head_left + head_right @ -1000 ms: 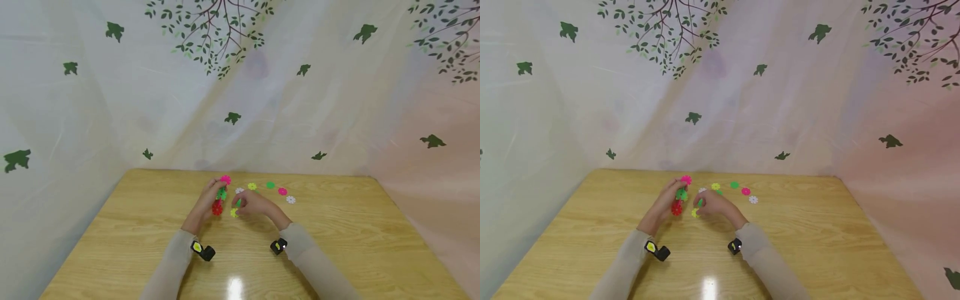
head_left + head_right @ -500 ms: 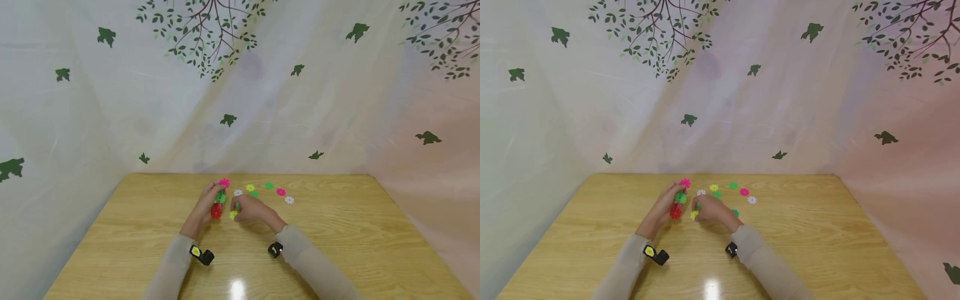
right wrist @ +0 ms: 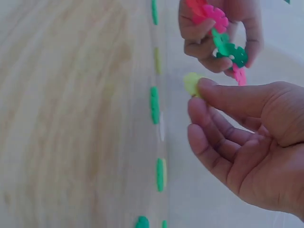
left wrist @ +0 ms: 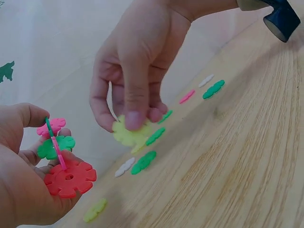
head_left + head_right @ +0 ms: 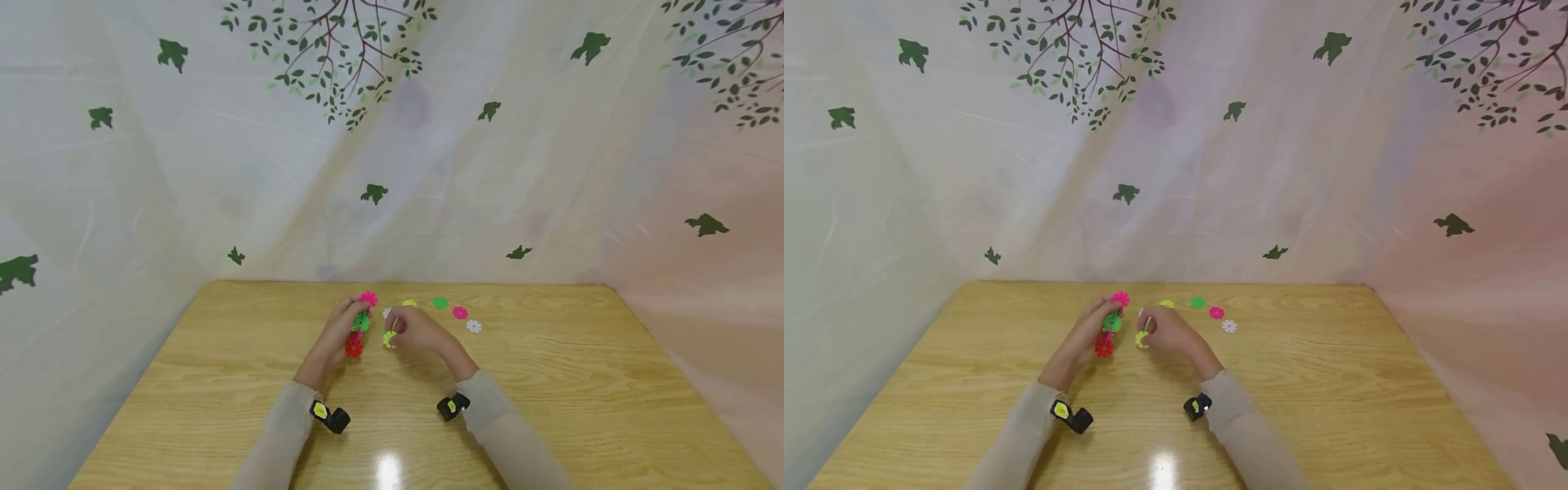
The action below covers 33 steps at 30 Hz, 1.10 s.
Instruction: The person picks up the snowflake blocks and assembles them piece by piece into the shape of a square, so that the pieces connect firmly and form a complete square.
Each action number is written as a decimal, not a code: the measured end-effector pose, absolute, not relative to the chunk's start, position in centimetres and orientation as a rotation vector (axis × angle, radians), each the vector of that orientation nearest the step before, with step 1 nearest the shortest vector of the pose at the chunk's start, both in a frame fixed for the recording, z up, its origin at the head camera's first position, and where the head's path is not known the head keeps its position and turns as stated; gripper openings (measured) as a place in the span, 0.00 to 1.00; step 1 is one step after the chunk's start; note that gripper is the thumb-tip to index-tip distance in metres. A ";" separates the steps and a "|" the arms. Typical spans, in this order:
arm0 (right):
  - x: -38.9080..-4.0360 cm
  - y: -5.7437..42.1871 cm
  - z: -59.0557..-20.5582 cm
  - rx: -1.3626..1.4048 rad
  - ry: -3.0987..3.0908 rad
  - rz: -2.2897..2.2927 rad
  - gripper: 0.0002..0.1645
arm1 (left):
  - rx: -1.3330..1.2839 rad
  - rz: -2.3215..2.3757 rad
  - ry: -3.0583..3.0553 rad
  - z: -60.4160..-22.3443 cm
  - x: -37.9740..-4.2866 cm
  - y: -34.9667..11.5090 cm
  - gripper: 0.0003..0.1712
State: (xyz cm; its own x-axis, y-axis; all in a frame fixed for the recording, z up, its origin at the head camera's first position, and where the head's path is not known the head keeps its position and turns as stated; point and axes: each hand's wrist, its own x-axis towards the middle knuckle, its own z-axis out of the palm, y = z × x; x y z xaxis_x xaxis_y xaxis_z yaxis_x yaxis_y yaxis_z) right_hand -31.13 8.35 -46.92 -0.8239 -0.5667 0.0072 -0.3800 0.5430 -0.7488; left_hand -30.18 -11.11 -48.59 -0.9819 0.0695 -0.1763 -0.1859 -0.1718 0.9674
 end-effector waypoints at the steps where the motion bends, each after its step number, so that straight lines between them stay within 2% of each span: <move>1: -31.3 8.6 -46.9 -0.796 2.549 -1.204 0.09 | -0.127 2.273 1.913 -48.6 -30.2 -11.1 0.05; 17: -32.7 10.2 -45.6 -0.779 2.524 -1.893 0.09 | 0.020 2.197 1.884 -48.2 -29.7 -10.1 0.07; 33: -31.9 9.6 -45.9 -0.793 2.439 -1.936 0.08 | -0.005 2.359 1.746 -47.6 -29.1 -9.6 0.08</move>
State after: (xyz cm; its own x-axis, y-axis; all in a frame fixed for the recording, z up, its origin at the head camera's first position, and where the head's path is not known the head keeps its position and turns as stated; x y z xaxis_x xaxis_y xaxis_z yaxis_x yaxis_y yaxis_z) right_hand -31.93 9.63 -45.87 -0.8758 -0.3308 0.3515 -0.4174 0.1533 -0.8957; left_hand -29.11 -9.55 -47.62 -0.9788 0.1626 -0.1248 -0.1669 -0.2787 0.9458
